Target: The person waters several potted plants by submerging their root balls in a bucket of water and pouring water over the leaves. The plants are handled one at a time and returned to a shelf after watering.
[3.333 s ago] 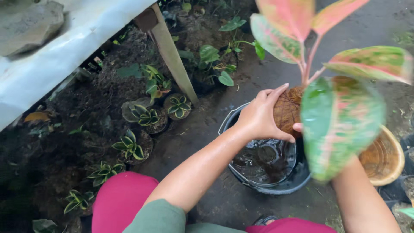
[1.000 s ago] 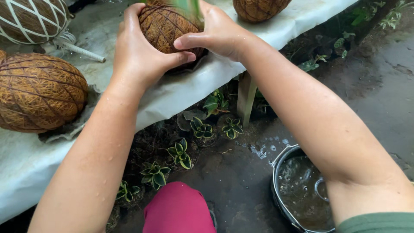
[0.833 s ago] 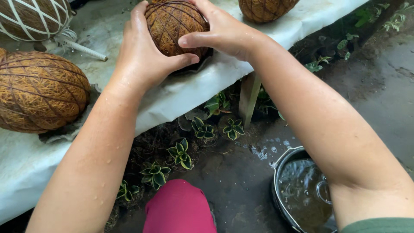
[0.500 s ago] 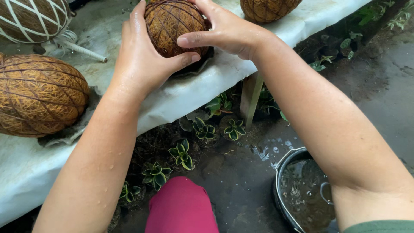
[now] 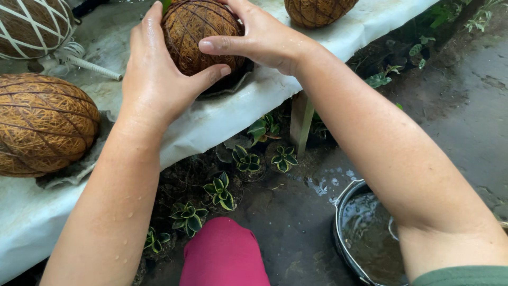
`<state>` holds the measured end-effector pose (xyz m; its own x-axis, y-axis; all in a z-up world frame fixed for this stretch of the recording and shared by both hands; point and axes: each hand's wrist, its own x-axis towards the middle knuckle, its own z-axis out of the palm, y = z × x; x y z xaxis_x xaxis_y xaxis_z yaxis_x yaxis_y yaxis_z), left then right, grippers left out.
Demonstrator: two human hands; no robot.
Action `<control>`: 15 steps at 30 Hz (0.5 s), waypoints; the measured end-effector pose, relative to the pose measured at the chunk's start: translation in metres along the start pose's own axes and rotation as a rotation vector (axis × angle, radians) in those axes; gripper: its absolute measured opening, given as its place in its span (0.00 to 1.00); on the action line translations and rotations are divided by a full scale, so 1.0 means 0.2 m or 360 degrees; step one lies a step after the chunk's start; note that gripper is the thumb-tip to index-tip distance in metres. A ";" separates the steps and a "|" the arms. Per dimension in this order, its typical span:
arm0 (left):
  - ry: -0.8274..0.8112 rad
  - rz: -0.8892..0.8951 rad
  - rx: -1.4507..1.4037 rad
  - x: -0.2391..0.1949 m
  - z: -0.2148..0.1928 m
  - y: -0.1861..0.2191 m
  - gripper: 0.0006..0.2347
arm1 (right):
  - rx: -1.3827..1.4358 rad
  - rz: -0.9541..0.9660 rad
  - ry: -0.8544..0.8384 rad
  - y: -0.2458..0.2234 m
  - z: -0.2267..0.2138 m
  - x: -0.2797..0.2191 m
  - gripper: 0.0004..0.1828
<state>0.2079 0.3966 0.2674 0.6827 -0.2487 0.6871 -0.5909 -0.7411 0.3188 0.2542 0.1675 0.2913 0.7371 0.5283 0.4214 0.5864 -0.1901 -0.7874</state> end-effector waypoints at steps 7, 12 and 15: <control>0.0060 0.0080 0.0105 0.00 -0.06 0.09 0.47 | 0.0075 0.0010 0.0035 0.00 0.02 0.03 0.41; 0.0083 0.0105 0.0200 -0.06 -0.12 0.19 0.47 | 0.0038 -0.0081 0.0158 0.06 0.01 0.02 0.34; 0.0208 0.0262 0.0162 -0.14 -0.13 0.28 0.45 | -0.0638 -0.0264 0.0803 0.10 -0.10 -0.06 0.21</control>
<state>0.1440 0.3787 0.2824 0.5155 -0.2933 0.8051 -0.6385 -0.7581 0.1326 0.2634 0.1415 0.2796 0.6359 0.1433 0.7583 0.7134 -0.4839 -0.5068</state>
